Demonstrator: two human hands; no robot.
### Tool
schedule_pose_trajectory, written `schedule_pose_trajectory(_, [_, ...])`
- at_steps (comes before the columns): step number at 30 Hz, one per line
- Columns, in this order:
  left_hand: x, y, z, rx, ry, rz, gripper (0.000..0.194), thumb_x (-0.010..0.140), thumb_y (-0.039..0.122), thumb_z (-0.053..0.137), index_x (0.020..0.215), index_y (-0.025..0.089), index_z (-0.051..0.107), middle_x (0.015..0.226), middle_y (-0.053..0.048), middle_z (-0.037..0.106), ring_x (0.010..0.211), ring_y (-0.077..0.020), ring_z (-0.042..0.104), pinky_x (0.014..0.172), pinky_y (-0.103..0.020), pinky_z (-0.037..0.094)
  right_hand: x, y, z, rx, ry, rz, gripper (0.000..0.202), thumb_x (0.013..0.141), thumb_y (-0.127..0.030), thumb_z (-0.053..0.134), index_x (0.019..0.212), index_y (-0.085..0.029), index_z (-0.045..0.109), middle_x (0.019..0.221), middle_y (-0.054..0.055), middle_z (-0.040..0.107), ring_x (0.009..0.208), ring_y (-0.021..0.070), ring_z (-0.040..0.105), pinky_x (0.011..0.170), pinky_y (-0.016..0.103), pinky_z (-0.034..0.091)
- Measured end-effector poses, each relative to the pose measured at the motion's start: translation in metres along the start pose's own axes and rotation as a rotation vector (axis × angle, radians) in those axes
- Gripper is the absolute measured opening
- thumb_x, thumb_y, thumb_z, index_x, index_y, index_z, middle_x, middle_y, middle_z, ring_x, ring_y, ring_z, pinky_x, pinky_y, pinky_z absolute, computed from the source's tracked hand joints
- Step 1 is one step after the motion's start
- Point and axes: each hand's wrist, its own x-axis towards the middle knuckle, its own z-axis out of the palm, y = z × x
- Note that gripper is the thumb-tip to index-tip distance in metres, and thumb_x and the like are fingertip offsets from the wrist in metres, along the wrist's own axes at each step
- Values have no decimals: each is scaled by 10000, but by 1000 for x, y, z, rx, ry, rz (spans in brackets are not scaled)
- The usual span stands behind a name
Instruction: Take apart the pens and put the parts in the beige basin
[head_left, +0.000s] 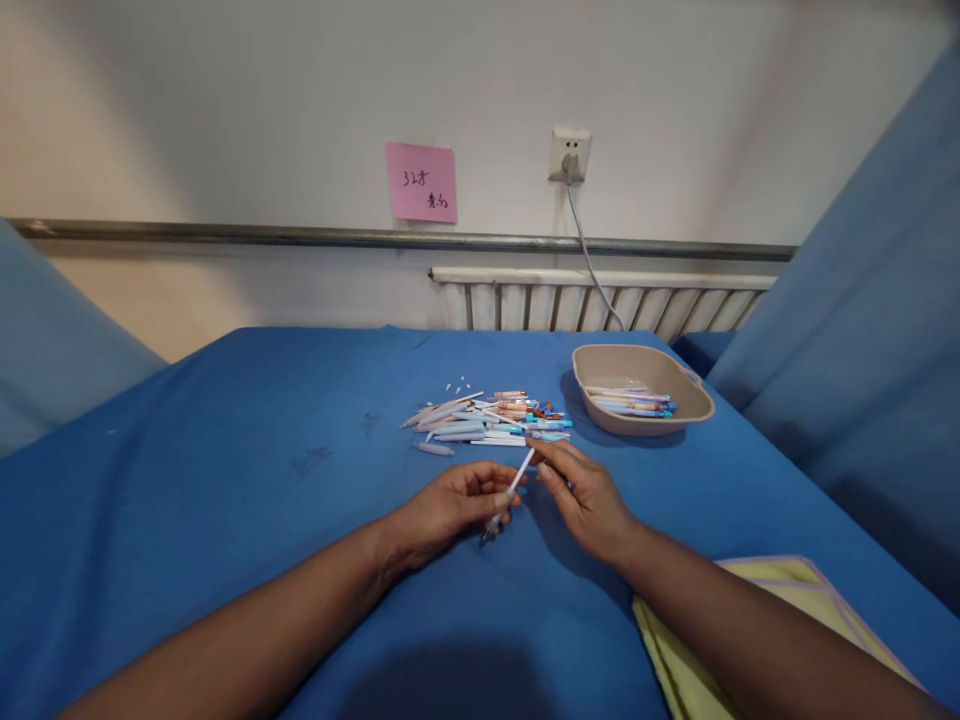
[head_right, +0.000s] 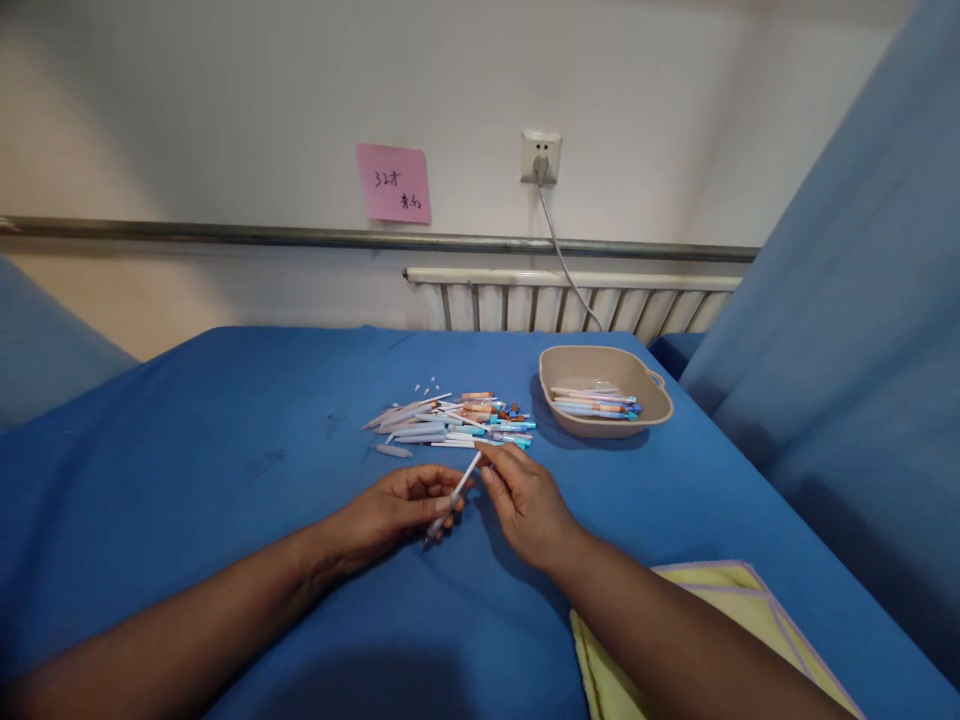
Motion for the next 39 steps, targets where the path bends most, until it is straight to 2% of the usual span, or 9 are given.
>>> schedule_pose_trajectory(4, [1, 0, -3, -2, -22, 22, 361, 710, 314, 743, 999, 136, 621, 852, -54, 625, 664, -107, 546, 577, -213, 387, 1, 9, -3, 2, 15, 58, 352, 918, -251, 401, 1254, -244, 507, 1042, 67, 617, 918, 176, 584, 820, 309, 462])
schedule_pose_trajectory(7, [2, 1, -7, -18, 33, 30, 363, 704, 304, 749, 1002, 143, 619, 850, -50, 627, 665, -108, 557, 590, -217, 393, 4, 23, -11, -83, 57, 161, 278, 889, -241, 455, 1143, -218, 566, 956, 49, 638, 839, 168, 593, 761, 293, 461])
schedule_pose_trajectory(11, [5, 1, -15, -59, 90, 50, 382, 705, 301, 751, 1024, 150, 604, 870, -51, 629, 667, -108, 568, 595, -221, 402, 8, 40, -25, -385, -158, 210, 146, 830, -194, 534, 941, -191, 630, 886, 41, 644, 831, 176, 579, 752, 279, 428])
schedule_pose_trajectory(14, [7, 1, -19, -61, 126, 53, 396, 697, 295, 756, 1034, 156, 601, 878, -48, 630, 664, -107, 570, 600, -228, 408, 11, 40, -29, -549, -260, 191, 157, 832, -181, 543, 964, -190, 627, 941, 54, 645, 906, 186, 562, 803, 277, 398])
schedule_pose_trajectory(20, [7, 1, -19, -41, 147, 55, 407, 682, 297, 762, 1029, 148, 609, 857, -47, 630, 643, -104, 560, 561, -217, 397, 13, 31, -28, -746, -342, 146, 212, 867, -169, 493, 1042, -190, 611, 988, 83, 626, 949, 204, 536, 864, 295, 351])
schedule_pose_trajectory(24, [8, -1, -22, -40, 156, 76, 386, 694, 284, 750, 1026, 146, 610, 835, -42, 619, 617, -97, 546, 545, -212, 394, 12, 33, -28, -758, -333, 171, 218, 872, -184, 486, 1060, -188, 597, 998, 85, 610, 955, 207, 531, 849, 289, 354])
schedule_pose_trajectory(34, [11, -2, -27, 129, 198, 126, 331, 752, 334, 672, 1012, 141, 607, 789, -8, 570, 578, -84, 512, 540, -216, 413, 8, 34, -25, -810, -269, 214, 135, 882, -183, 448, 892, -168, 581, 931, 108, 601, 890, 230, 536, 777, 306, 364])
schedule_pose_trajectory(36, [12, -2, -27, 209, 206, 136, 331, 752, 350, 665, 1004, 141, 613, 762, 6, 549, 569, -79, 490, 524, -209, 405, 8, 36, -23, -726, -241, 228, 131, 878, -157, 436, 896, -164, 565, 917, 104, 607, 878, 222, 543, 766, 304, 371])
schedule_pose_trajectory(39, [12, -2, -28, 320, 211, 150, 324, 775, 363, 627, 1015, 146, 618, 708, 24, 514, 555, -78, 465, 494, -195, 382, 9, 40, -21, -390, -173, 244, 102, 882, -191, 434, 919, -180, 528, 850, 52, 612, 799, 183, 559, 712, 277, 397])
